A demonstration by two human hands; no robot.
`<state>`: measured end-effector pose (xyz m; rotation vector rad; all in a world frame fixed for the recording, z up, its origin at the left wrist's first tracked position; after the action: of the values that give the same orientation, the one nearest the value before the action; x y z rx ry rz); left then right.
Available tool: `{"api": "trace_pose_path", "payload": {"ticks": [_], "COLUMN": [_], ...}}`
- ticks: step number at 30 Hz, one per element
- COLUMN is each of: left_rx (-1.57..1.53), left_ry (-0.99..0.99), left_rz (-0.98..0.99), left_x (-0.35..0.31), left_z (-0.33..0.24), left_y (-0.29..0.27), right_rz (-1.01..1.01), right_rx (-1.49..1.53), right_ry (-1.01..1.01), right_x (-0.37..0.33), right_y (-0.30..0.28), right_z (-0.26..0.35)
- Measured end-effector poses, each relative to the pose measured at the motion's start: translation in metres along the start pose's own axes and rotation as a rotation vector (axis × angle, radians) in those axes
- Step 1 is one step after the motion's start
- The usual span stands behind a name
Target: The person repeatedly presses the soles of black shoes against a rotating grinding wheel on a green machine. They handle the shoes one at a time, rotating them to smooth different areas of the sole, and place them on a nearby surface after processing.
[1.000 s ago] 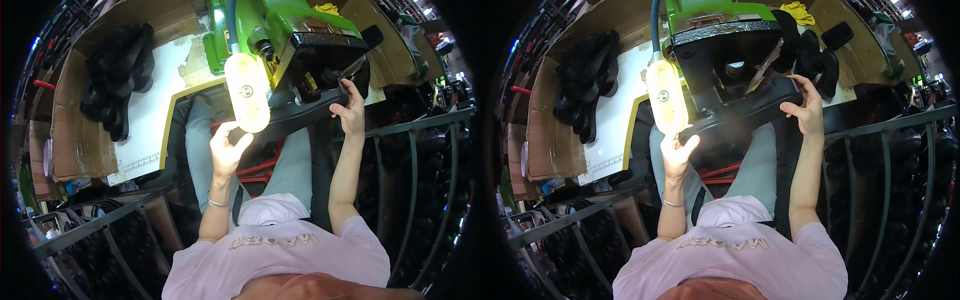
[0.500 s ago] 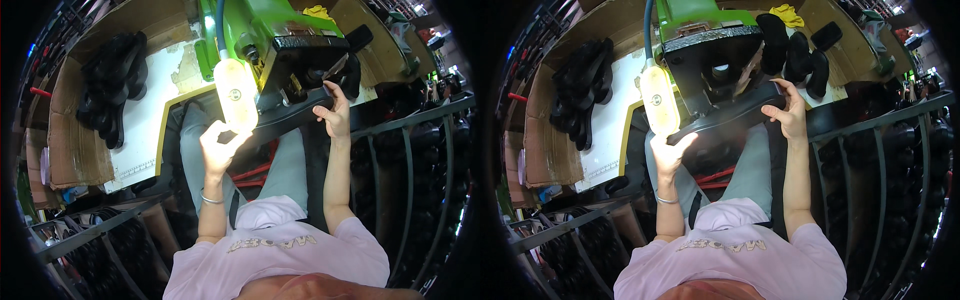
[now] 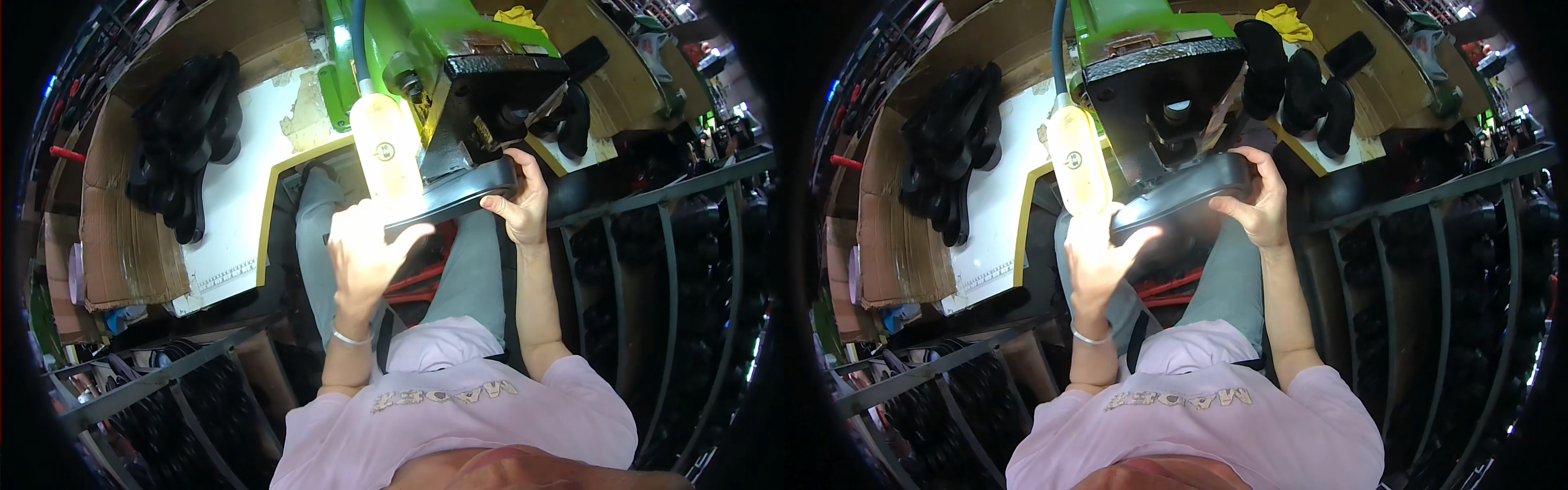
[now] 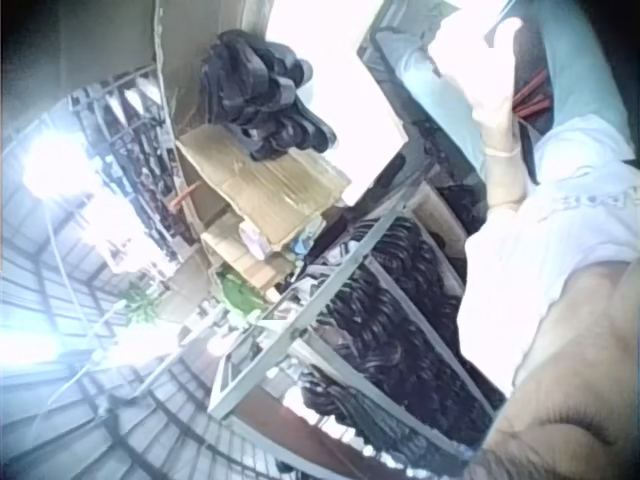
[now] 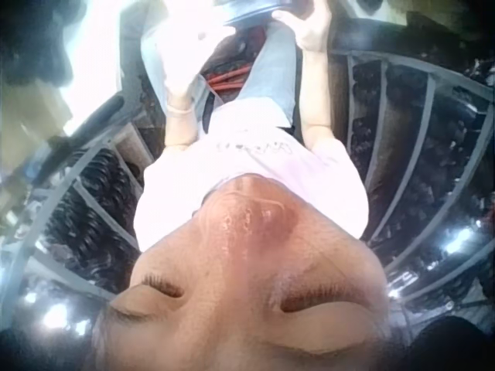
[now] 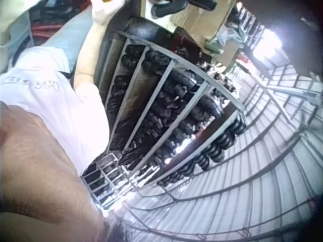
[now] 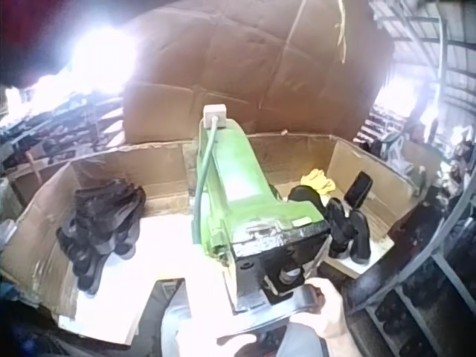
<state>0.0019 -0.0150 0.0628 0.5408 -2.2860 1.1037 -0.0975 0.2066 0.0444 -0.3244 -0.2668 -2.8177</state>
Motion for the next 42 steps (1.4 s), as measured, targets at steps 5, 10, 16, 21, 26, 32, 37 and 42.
{"api": "trace_pose_path", "payload": {"ticks": [5,10,16,21,26,32,37,42], "left_rx": [0.005,-0.027,-0.049,-0.025,-0.095,0.099,0.033,-0.118], "left_ry": [0.057,0.064,0.099,0.024,-0.115,-0.008,-0.085,-0.267], "left_rz": [-0.025,-0.001,-0.040,0.073,0.097,0.223,0.205,0.174], "left_x": [0.020,0.022,0.017,0.001,-0.008,0.005,0.006,-0.026], "left_z": [0.006,0.015,0.031,0.050,0.043,0.013,0.022,0.035], "left_y": [0.011,-0.004,-0.025,-0.040,-0.032,-0.015,-0.017,-0.018], "right_rz": [-0.047,-0.069,-0.033,-0.073,-0.043,-0.026,-0.017,-0.039], "right_rx": [0.134,0.199,0.184,0.130,0.079,0.116,0.178,0.014], "right_ry": [0.036,0.110,0.138,0.150,0.121,0.144,0.233,0.094], "right_x": [0.002,-0.003,-0.017,-0.029,-0.028,-0.029,-0.028,-0.031], "right_y": [-0.014,0.002,0.033,0.054,0.048,0.046,0.051,0.060], "right_z": [-0.009,-0.015,-0.022,-0.028,-0.027,-0.031,-0.031,-0.066]}}
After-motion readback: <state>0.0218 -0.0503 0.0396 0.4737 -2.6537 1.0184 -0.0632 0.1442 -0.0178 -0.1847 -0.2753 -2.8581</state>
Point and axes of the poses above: each hand's wrist, its own x-axis towards the middle knuckle, its own y-axis out of the palm, z = x × y, the point moved 2 cm from there along x, towards the middle knuckle, and after that the axes turned 4 degrees about y, right-handed, at the moved point
